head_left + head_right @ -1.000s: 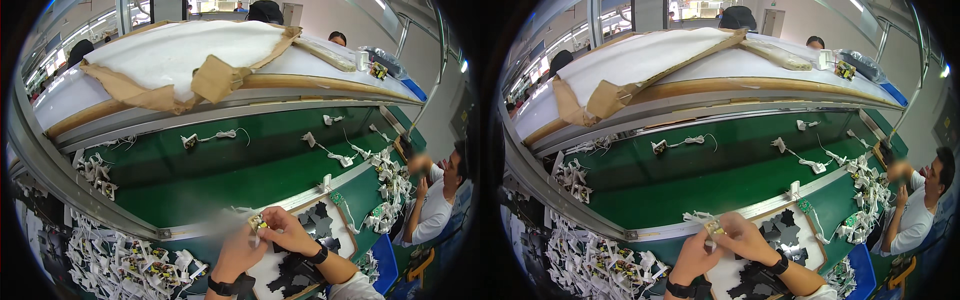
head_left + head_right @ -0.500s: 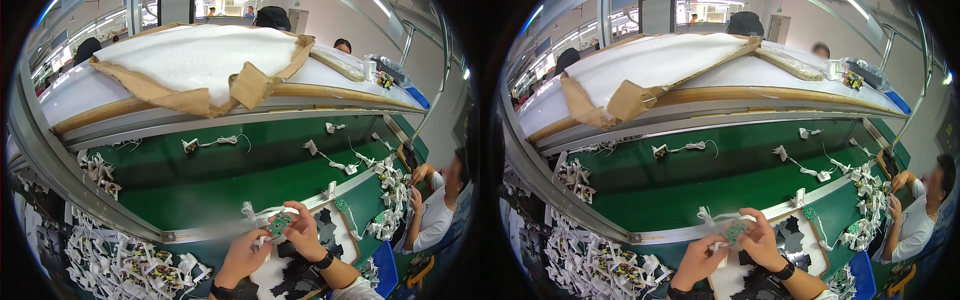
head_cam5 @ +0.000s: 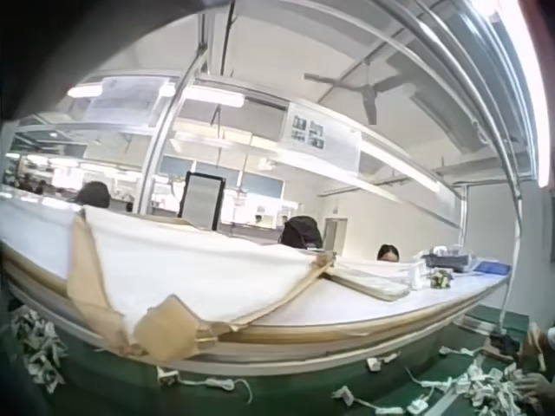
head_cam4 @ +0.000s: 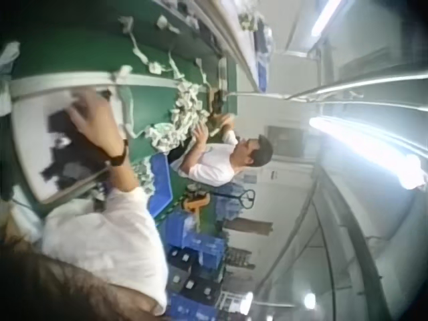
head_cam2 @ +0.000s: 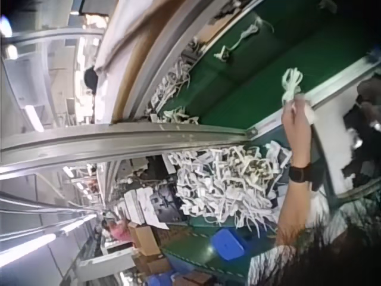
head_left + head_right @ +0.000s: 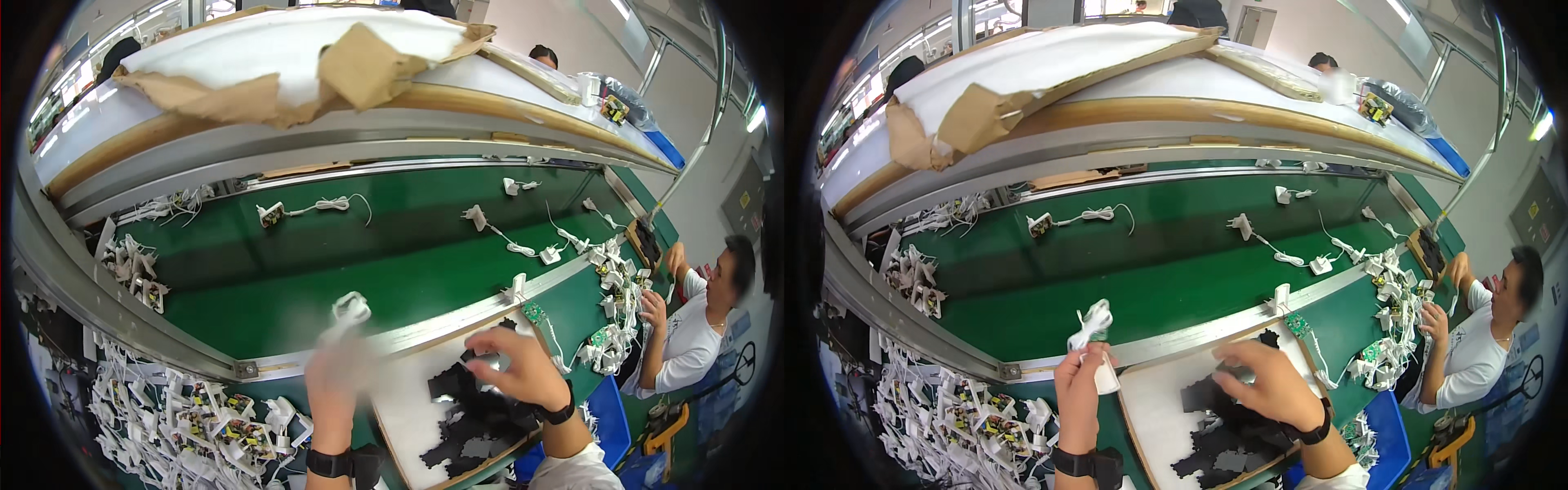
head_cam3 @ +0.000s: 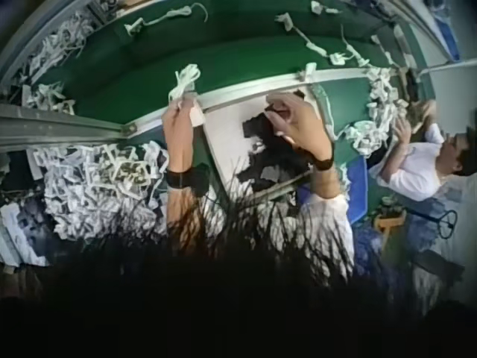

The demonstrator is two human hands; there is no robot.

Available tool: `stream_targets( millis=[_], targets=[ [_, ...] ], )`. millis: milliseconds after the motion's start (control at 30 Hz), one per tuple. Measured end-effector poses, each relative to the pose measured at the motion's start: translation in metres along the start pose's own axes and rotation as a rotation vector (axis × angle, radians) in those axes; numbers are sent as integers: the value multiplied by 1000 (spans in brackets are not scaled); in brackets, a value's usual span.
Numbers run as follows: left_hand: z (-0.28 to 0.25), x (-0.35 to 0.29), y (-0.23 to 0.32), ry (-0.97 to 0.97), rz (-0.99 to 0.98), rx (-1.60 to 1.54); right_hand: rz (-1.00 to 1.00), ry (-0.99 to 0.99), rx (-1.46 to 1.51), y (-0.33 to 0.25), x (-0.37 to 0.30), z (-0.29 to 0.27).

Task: The recorder is assembling electronic circuit boards, connecting wire harnesses, and preparing them for packaging.

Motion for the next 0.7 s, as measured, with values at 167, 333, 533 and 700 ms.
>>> stream_targets(
  millis=[167, 333, 533, 700],
  targets=[
    [-5, 2, 7, 150, 116, 190, -165, -169, -247, -3, -14, 44],
    [20, -10, 27, 33, 323, 568, -227, -164, -385, 2, -9, 68],
    [23, 0, 7, -106, 259, 334, -273, -152, -522, 0, -12, 77],
    [29, -2, 18, -103, 413, 427, -304, -154, -623, 3, 0, 66]
  ],
)
Point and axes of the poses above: each hand's wrist, its own x-axis towards the middle knuckle, its own z-axis out of the palm, y = z × x, the point moved 7 cm from there along x, towards the middle knuckle, and after that the axes turned 12 degrees about x, right-handed, at the moved point
